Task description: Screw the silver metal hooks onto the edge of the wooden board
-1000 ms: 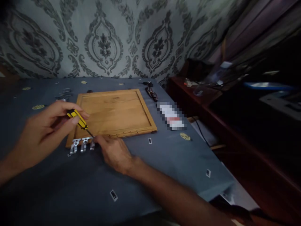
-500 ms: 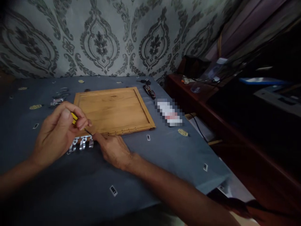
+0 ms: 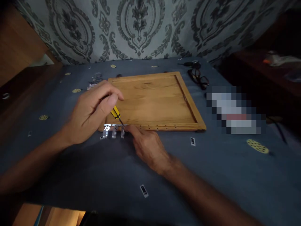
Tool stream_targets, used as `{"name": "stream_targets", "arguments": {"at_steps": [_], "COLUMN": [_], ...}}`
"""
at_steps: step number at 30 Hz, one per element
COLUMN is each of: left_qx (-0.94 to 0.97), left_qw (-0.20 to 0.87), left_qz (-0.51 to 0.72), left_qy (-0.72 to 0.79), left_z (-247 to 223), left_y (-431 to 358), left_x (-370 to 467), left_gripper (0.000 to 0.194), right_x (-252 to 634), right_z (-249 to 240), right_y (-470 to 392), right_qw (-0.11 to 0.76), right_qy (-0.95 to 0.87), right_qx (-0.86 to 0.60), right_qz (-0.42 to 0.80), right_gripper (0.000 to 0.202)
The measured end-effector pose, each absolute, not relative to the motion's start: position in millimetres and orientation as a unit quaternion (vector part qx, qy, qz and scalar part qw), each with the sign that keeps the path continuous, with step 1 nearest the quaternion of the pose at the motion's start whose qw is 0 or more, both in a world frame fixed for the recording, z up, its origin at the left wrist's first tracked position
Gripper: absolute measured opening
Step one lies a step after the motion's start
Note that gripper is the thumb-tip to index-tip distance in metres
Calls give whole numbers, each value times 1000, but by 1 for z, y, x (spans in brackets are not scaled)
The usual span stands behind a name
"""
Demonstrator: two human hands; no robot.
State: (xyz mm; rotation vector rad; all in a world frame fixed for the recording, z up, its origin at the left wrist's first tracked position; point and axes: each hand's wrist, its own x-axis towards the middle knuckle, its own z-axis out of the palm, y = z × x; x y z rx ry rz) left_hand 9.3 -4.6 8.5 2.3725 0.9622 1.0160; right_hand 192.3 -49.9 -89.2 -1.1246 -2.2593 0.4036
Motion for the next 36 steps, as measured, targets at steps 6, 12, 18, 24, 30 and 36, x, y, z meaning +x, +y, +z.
{"name": "stream_targets", "arguments": {"at_steps": [6, 12, 18, 24, 30, 36], "left_qx": [858, 890, 900, 887, 869, 869], "left_qw": [79, 43, 45, 48, 111, 124], "left_qz": [364, 314, 302, 322, 348, 343], "left_qy": [354, 328, 311, 326, 333, 335], "left_z": [15, 24, 28, 26, 27, 24], "left_y": [-3, -2, -1, -4, -1, -1], "left_x": [3, -4, -7, -4, -9, -9], "left_gripper": [14, 12, 13, 9, 11, 11], "right_x": [193, 193, 192, 192, 192, 192], "right_z": [-89, -90, -87, -88, -87, -88], "right_y": [-50, -50, -50, -49, -49, -50], "right_qw": [292, 289, 298, 307, 296, 289], "right_qy": [-849, -850, -845, -845, -843, -842], "right_qx": [-416, -419, -421, -414, -424, -429], "right_qz": [142, 136, 141, 146, 149, 152], "right_gripper": [39, 40, 42, 41, 39, 40]}}
